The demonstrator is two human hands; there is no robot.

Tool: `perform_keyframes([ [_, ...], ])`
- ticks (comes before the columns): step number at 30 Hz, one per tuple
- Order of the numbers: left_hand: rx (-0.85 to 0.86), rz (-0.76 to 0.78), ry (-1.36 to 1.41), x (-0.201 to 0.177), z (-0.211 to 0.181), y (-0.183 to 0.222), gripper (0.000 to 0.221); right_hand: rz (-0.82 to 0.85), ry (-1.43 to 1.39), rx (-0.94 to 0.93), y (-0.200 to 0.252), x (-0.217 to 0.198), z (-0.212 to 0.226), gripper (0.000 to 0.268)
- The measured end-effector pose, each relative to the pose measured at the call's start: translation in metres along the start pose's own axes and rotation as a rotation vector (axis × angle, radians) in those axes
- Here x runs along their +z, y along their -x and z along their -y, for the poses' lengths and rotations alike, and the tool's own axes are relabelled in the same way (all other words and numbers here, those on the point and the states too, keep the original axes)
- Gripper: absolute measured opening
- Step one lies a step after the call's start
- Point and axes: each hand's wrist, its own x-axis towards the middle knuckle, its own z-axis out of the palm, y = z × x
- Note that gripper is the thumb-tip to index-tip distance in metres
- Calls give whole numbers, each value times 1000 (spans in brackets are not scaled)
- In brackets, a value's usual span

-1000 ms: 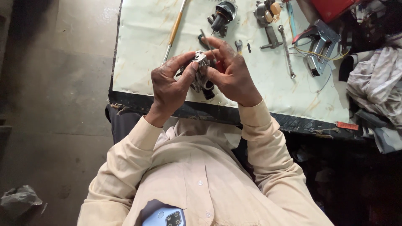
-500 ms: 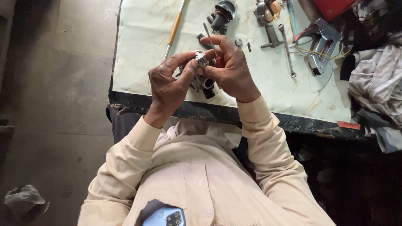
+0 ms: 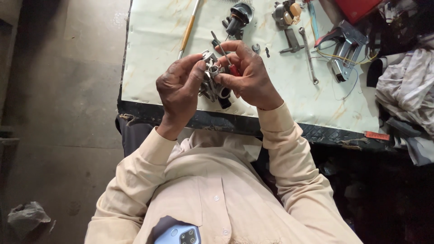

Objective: Disassembling and reassembling the internal components of a motorcycle carburetor on a workbench.

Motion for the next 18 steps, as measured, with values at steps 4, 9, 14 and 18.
perform_keyframes([
  [4, -38, 23, 9, 2, -1, 4, 21, 19, -14, 13, -1, -1, 0, 54],
  [9, 21, 36, -54, 4, -1, 5, 19, -40, -6, 8, 3, 1, -3, 45],
  [14, 62, 84, -175, 4, -8, 3, 19, -105, 2, -10, 11, 3, -8, 41],
  [18, 83, 98, -212, 5, -8, 3, 19, -175, 11, -85, 18, 5, -12, 41],
])
